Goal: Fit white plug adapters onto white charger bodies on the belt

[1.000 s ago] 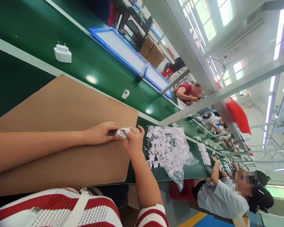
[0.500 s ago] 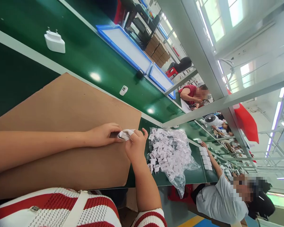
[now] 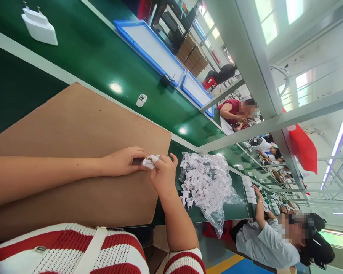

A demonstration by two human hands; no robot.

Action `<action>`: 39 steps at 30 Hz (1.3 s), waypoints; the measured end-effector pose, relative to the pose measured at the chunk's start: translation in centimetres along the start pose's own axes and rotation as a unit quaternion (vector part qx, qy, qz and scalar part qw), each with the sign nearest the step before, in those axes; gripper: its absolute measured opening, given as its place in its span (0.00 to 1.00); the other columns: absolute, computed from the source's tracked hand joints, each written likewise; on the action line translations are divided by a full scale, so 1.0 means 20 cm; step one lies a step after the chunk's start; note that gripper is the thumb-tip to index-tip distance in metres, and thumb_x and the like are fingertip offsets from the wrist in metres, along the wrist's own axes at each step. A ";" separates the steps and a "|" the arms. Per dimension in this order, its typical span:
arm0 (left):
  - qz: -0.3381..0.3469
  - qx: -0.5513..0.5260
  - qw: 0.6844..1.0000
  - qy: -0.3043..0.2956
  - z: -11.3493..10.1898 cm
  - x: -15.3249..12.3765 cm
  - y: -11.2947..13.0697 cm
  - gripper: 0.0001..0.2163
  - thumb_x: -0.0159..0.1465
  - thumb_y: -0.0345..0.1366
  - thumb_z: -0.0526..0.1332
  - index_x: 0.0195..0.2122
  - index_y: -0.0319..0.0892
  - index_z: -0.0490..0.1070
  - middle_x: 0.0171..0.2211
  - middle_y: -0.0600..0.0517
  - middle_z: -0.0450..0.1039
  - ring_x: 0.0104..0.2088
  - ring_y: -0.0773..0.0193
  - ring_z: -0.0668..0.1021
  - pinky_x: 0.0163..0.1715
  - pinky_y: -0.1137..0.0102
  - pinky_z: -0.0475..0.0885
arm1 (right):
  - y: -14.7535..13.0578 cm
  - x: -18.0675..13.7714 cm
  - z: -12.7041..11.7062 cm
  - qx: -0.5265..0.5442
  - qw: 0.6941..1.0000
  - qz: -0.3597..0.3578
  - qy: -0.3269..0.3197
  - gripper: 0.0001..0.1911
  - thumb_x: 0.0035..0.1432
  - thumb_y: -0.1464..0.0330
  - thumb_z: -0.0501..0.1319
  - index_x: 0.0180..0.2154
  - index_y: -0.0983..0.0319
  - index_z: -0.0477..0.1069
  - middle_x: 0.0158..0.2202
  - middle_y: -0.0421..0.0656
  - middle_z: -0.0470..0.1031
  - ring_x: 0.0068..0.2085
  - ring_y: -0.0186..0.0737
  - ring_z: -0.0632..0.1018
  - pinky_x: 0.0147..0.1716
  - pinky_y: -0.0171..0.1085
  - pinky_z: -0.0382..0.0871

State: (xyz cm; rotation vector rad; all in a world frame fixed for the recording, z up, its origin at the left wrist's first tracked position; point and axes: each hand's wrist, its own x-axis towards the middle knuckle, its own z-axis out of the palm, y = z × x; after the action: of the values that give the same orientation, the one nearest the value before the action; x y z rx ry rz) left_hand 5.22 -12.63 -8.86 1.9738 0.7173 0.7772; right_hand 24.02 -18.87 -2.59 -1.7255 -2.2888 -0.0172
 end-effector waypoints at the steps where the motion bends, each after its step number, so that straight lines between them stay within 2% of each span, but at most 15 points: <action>1: -0.002 -0.002 1.000 0.000 0.00 0.00 0.00 0.16 0.65 0.49 0.62 0.31 0.41 0.72 0.32 0.48 0.70 0.34 0.56 0.73 0.36 0.65 0.67 | 0.00 0.00 0.00 -0.006 1.000 -0.003 0.002 0.12 0.49 0.81 0.58 0.26 0.57 0.69 0.30 0.37 0.72 0.38 0.40 0.75 0.67 0.48 0.53; 5: -0.004 -0.005 1.000 0.011 0.01 0.00 0.01 0.17 0.64 0.50 0.62 0.29 0.41 0.71 0.32 0.47 0.70 0.34 0.56 0.73 0.35 0.65 0.66 | 0.00 0.00 0.00 -0.024 1.000 -0.008 0.002 0.12 0.50 0.81 0.59 0.26 0.57 0.69 0.30 0.36 0.73 0.37 0.40 0.75 0.69 0.49 0.49; 8: 0.000 0.017 1.000 0.016 0.01 0.00 0.01 0.17 0.64 0.50 0.62 0.27 0.42 0.70 0.30 0.47 0.70 0.32 0.57 0.73 0.33 0.65 0.66 | 0.00 -0.01 0.02 -0.020 1.000 0.021 0.006 0.11 0.49 0.80 0.60 0.26 0.57 0.69 0.30 0.36 0.74 0.38 0.39 0.76 0.69 0.48 0.50; 10: 0.003 0.024 1.000 0.016 0.01 0.00 0.00 0.17 0.64 0.51 0.62 0.29 0.42 0.72 0.31 0.47 0.71 0.34 0.56 0.74 0.35 0.64 0.67 | -0.01 -0.02 0.05 -0.012 0.998 0.051 0.024 0.11 0.49 0.79 0.61 0.27 0.56 0.71 0.31 0.36 0.76 0.39 0.39 0.77 0.68 0.46 0.52; 15: 0.010 0.045 0.999 0.029 0.04 0.00 0.00 0.20 0.63 0.56 0.61 0.40 0.42 0.76 0.36 0.46 0.76 0.40 0.52 0.76 0.40 0.63 0.70 | -0.02 -0.06 0.13 0.051 0.991 0.096 0.075 0.09 0.59 0.72 0.65 0.41 0.55 0.78 0.37 0.37 0.82 0.44 0.39 0.80 0.71 0.46 0.50; 19: 0.010 0.065 0.998 0.007 0.03 0.03 0.02 0.20 0.63 0.53 0.61 0.44 0.41 0.76 0.38 0.46 0.76 0.38 0.53 0.76 0.39 0.63 0.70 | 0.08 -0.11 0.14 0.099 0.972 0.138 0.163 0.17 0.62 0.64 0.66 0.52 0.56 0.76 0.44 0.43 0.83 0.49 0.44 0.79 0.65 0.48 0.59; 21: -0.016 0.085 0.996 0.016 -0.02 0.07 0.01 0.18 0.64 0.51 0.61 0.43 0.41 0.76 0.40 0.46 0.76 0.39 0.54 0.76 0.39 0.64 0.70 | 0.16 -0.15 0.13 0.067 0.953 0.197 0.220 0.16 0.64 0.63 0.64 0.52 0.59 0.76 0.46 0.49 0.82 0.50 0.50 0.78 0.60 0.51 0.63; 23: -0.050 0.128 0.988 0.068 -0.12 0.13 -0.01 0.17 0.65 0.47 0.62 0.45 0.39 0.76 0.44 0.45 0.76 0.43 0.54 0.75 0.43 0.65 0.69 | 0.25 -0.18 0.14 0.003 0.929 0.272 0.249 0.12 0.63 0.65 0.64 0.46 0.61 0.78 0.44 0.55 0.81 0.49 0.56 0.76 0.57 0.57 0.62; 25: -0.087 0.174 0.972 0.132 -0.25 0.21 -0.04 0.17 0.66 0.43 0.61 0.50 0.35 0.74 0.48 0.43 0.74 0.46 0.54 0.73 0.46 0.65 0.67 | 0.33 -0.19 0.17 -0.056 0.912 0.322 0.249 0.08 0.60 0.67 0.63 0.41 0.62 0.78 0.44 0.59 0.79 0.50 0.61 0.75 0.55 0.60 0.61; 27: -0.116 0.204 0.956 0.176 -0.37 0.28 -0.07 0.18 0.68 0.40 0.60 0.53 0.32 0.72 0.49 0.42 0.73 0.46 0.55 0.71 0.47 0.65 0.65 | 0.38 -0.18 0.21 -0.091 0.903 0.339 0.248 0.07 0.58 0.70 0.61 0.38 0.61 0.77 0.43 0.58 0.79 0.48 0.61 0.75 0.53 0.60 0.61; 30: -0.131 0.245 0.938 0.209 -0.51 0.39 -0.09 0.16 0.70 0.41 0.58 0.49 0.33 0.71 0.46 0.45 0.73 0.46 0.58 0.69 0.47 0.67 0.63 | 0.40 -0.16 0.24 -0.103 0.895 0.346 0.261 0.13 0.54 0.77 0.56 0.37 0.60 0.77 0.40 0.55 0.80 0.46 0.58 0.75 0.52 0.58 0.61; 33: -0.135 0.287 0.924 0.212 -0.57 0.46 -0.05 0.13 0.69 0.43 0.58 0.43 0.36 0.69 0.39 0.49 0.73 0.47 0.56 0.68 0.49 0.66 0.61 | 0.39 -0.16 0.21 -0.098 0.898 0.360 0.233 0.16 0.53 0.79 0.56 0.40 0.61 0.78 0.44 0.56 0.81 0.49 0.59 0.76 0.54 0.59 0.61; 36: -0.151 0.326 0.914 0.191 -0.60 0.47 0.02 0.12 0.65 0.43 0.61 0.36 0.39 0.66 0.30 0.52 0.67 0.46 0.52 0.70 0.48 0.63 0.62 | 0.34 -0.16 0.16 -0.083 0.905 0.378 0.174 0.14 0.58 0.75 0.61 0.45 0.63 0.78 0.49 0.58 0.81 0.53 0.61 0.76 0.57 0.60 0.61; 38: -0.172 0.349 0.904 0.177 -0.62 0.47 0.09 0.13 0.65 0.44 0.63 0.36 0.39 0.67 0.30 0.52 0.68 0.46 0.48 0.72 0.48 0.58 0.66 | 0.31 -0.15 0.12 -0.067 0.903 0.398 0.146 0.14 0.60 0.73 0.63 0.48 0.62 0.78 0.51 0.57 0.81 0.55 0.60 0.76 0.59 0.60 0.61; 39: -0.180 0.351 0.906 0.152 -0.61 0.49 0.14 0.13 0.66 0.45 0.63 0.39 0.38 0.69 0.33 0.50 0.71 0.47 0.47 0.73 0.48 0.56 0.69 | 0.30 -0.14 0.11 -0.061 0.899 0.411 0.135 0.14 0.60 0.74 0.63 0.48 0.62 0.78 0.51 0.55 0.82 0.56 0.59 0.77 0.60 0.60 0.60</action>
State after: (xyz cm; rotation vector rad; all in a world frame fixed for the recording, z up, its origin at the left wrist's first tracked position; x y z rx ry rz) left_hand 2.80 -0.54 1.19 2.2462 1.6851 0.6511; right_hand 29.92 -19.48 -6.26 -2.4338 -1.2533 -0.2186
